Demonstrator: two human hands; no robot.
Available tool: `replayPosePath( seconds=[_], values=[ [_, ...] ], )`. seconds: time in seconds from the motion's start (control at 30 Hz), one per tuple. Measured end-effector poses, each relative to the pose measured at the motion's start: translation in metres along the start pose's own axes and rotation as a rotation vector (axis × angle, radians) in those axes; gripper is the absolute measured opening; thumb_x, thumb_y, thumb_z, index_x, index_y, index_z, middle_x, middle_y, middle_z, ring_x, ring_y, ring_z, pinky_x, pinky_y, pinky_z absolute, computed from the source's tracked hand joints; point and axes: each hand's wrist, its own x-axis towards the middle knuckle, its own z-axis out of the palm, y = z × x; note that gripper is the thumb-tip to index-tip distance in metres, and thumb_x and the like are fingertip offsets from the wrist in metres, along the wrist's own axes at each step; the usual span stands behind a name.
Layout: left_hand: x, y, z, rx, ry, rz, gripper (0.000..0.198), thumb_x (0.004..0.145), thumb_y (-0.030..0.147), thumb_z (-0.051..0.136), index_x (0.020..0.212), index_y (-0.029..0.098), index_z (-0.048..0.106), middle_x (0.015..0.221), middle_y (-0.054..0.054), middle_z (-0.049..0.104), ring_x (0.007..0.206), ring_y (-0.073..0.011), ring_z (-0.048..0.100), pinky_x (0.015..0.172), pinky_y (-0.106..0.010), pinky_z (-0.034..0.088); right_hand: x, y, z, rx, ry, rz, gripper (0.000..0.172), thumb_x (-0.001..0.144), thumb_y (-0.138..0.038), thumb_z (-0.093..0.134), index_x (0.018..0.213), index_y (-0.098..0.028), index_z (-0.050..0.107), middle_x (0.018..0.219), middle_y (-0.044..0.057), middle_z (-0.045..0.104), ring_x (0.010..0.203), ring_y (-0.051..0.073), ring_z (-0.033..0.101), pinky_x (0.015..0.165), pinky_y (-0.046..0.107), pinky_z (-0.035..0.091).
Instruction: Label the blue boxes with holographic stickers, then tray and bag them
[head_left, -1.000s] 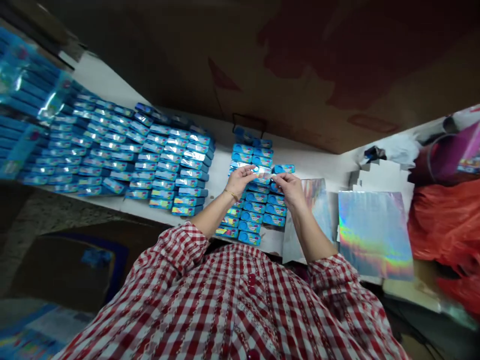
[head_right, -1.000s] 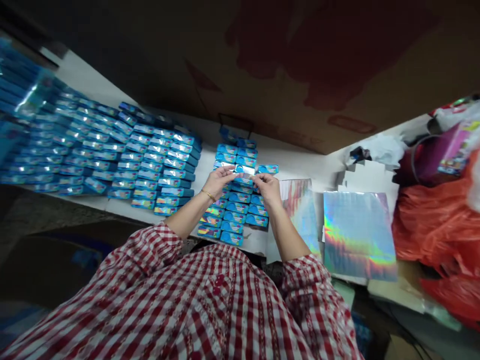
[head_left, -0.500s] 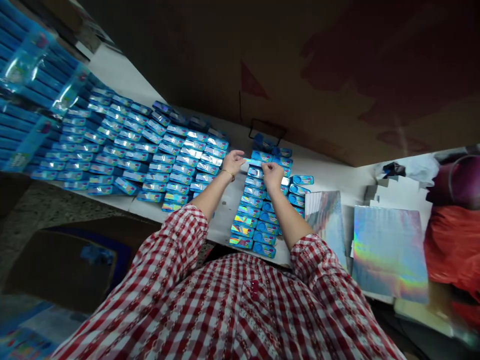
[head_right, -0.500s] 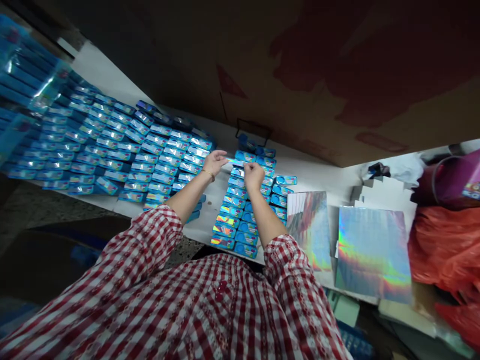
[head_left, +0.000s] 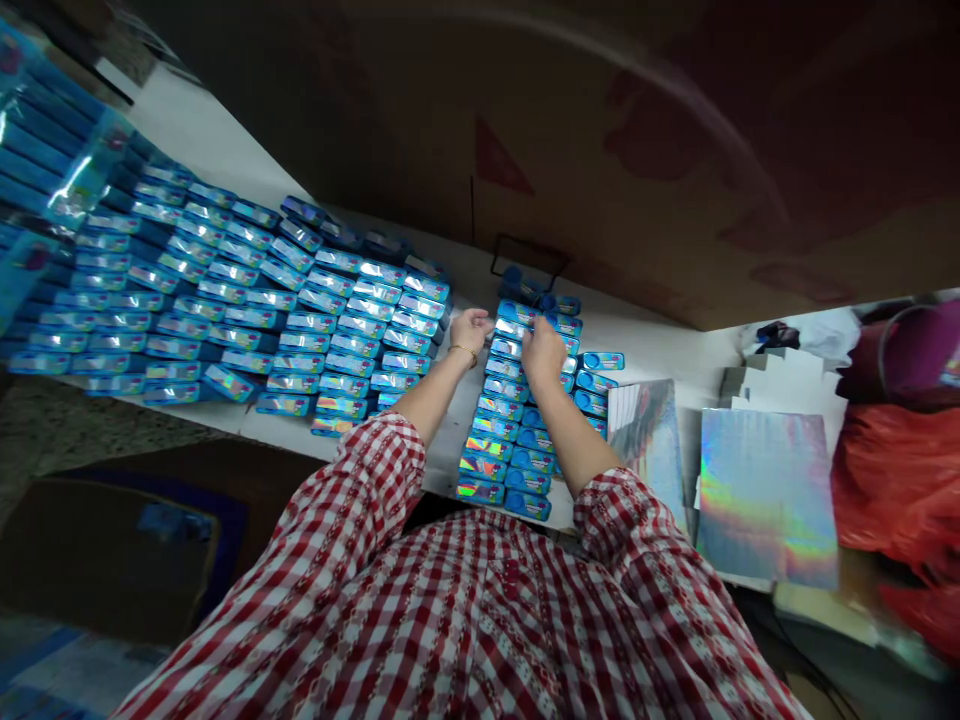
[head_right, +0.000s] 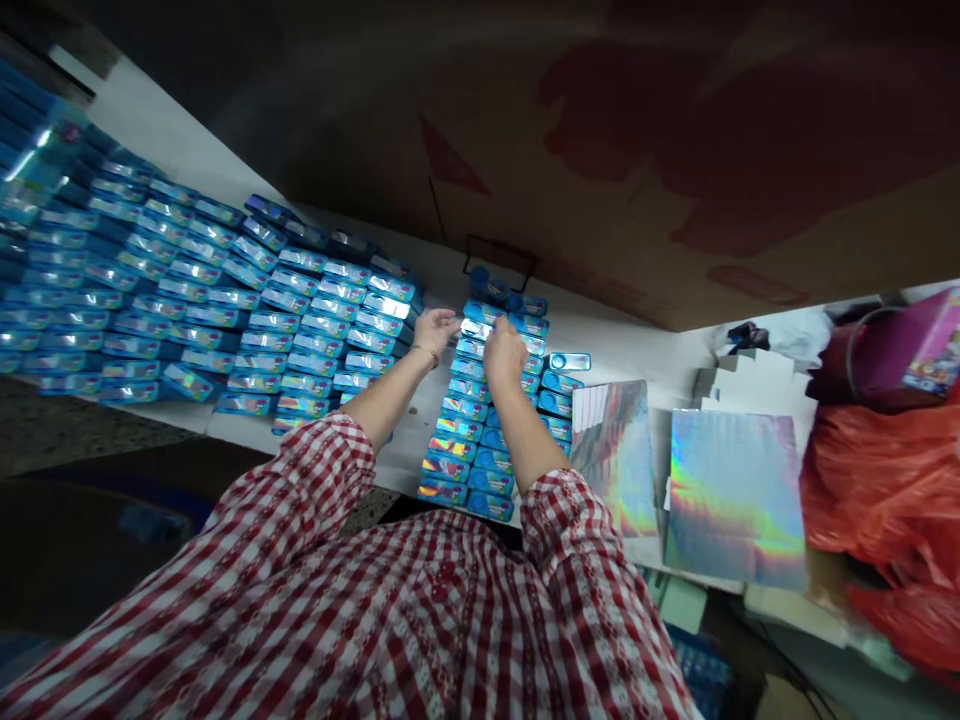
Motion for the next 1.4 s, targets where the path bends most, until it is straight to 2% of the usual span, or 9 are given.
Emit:
replayPosePath(
  seconds=[0.17, 0.3, 0.4, 0.53, 0.67, 0.77, 0.93, 1.17, 1.4],
  values=[
    [-0.011, 0.007, -0.011, 0.276, 0.096, 0.135, 0.023, 0.074, 0.012, 0.052, 0.09, 0.013, 0.067, 0.087, -0.007, 0.065, 0.078, -0.0161, 0.059, 0.079, -0.028, 0.045, -0.01, 0.008, -0.008, -0.226, -0.147, -0.272, 0.043, 0.085, -0.013, 0.041, 0.122, -0.024, 0.059, 0.098, 0.015, 0.063, 0.078, 0.023, 0.061, 0.067, 0.033, 0.044],
    [-0.042, 0.038, 0.008, 0.336, 0.05, 0.404, 0.026, 0.082, 0.018, 0.046, 0.1, 0.016, 0.065, 0.102, -0.009, 0.062, 0.09, -0.019, 0.058, 0.087, -0.03, 0.042, -0.023, 0.046, -0.037, -0.084, -0.007, -0.246, 0.041, 0.087, -0.018, 0.04, 0.121, -0.025, 0.06, 0.098, 0.01, 0.063, 0.082, 0.02, 0.06, 0.071, 0.03, 0.046],
    [-0.078, 0.067, 0.053, 0.472, -0.231, 0.606, 0.025, 0.087, 0.026, 0.045, 0.098, 0.018, 0.066, 0.101, -0.007, 0.065, 0.101, -0.0209, 0.055, 0.093, -0.033, 0.037, -0.045, 0.108, -0.069, 0.11, 0.219, -0.204, 0.037, 0.089, -0.021, 0.036, 0.111, -0.022, 0.065, 0.087, 0.007, 0.063, 0.081, 0.017, 0.059, 0.075, 0.028, 0.047],
    [-0.125, 0.087, 0.137, 0.818, -0.601, 0.724, 0.028, 0.087, 0.035, 0.049, 0.101, 0.018, 0.067, 0.104, -0.01, 0.067, 0.102, -0.0247, 0.054, 0.09, -0.037, 0.036, -0.066, 0.207, -0.101, 0.189, 0.447, -0.085, 0.032, 0.088, -0.022, 0.038, 0.098, -0.018, 0.069, 0.081, 0.007, 0.063, 0.078, 0.018, 0.058, 0.075, 0.031, 0.047],
    [-0.143, 0.081, 0.21, 1.138, -0.772, 0.731, 0.026, 0.084, 0.028, 0.053, 0.096, 0.01, 0.069, 0.101, -0.017, 0.067, 0.102, -0.0281, 0.055, 0.087, -0.039, 0.035, -0.053, 0.265, -0.099, 0.162, 0.351, -0.159, 0.03, 0.086, -0.019, 0.043, 0.101, -0.017, 0.069, 0.091, 0.01, 0.064, 0.087, 0.02, 0.057, 0.081, 0.036, 0.046],
    [-0.141, 0.07, 0.238, 1.281, -0.755, 0.674, 0.023, 0.085, 0.018, 0.049, 0.089, 0.011, 0.071, 0.093, -0.016, 0.069, 0.102, -0.0274, 0.056, 0.09, -0.042, 0.032, -0.036, 0.273, -0.084, 0.08, 0.225, -0.218, 0.032, 0.086, -0.015, 0.044, 0.106, -0.02, 0.068, 0.102, 0.01, 0.064, 0.095, 0.021, 0.055, 0.086, 0.037, 0.044],
    [-0.137, 0.064, 0.238, 1.288, -0.659, 0.659, 0.03, 0.087, 0.021, 0.042, 0.085, 0.015, 0.071, 0.092, -0.013, 0.07, 0.096, -0.0263, 0.059, 0.087, -0.043, 0.034, -0.034, 0.271, -0.073, -0.042, 0.115, -0.316, 0.033, 0.089, -0.015, 0.042, 0.11, -0.023, 0.067, 0.109, 0.008, 0.065, 0.103, 0.02, 0.054, 0.091, 0.037, 0.043],
    [-0.144, 0.076, 0.226, 1.081, -0.702, 0.458, 0.029, 0.085, 0.029, 0.046, 0.089, 0.017, 0.073, 0.093, -0.01, 0.071, 0.09, -0.0231, 0.063, 0.078, -0.034, 0.041, -0.058, 0.284, -0.081, -0.105, 0.172, -0.445, 0.036, 0.094, -0.018, 0.036, 0.123, -0.021, 0.058, 0.128, 0.008, 0.058, 0.122, 0.02, 0.05, 0.099, 0.037, 0.043],
    [-0.142, 0.071, 0.219, 0.845, -0.762, 0.379, 0.024, 0.08, 0.023, 0.054, 0.089, 0.013, 0.073, 0.083, -0.006, 0.072, 0.077, -0.0171, 0.062, 0.07, -0.026, 0.042, -0.06, 0.278, -0.076, -0.007, 0.314, -0.449, 0.036, 0.094, -0.021, 0.034, 0.12, -0.015, 0.06, 0.125, 0.01, 0.06, 0.12, 0.017, 0.053, 0.101, 0.034, 0.045]
  ],
)
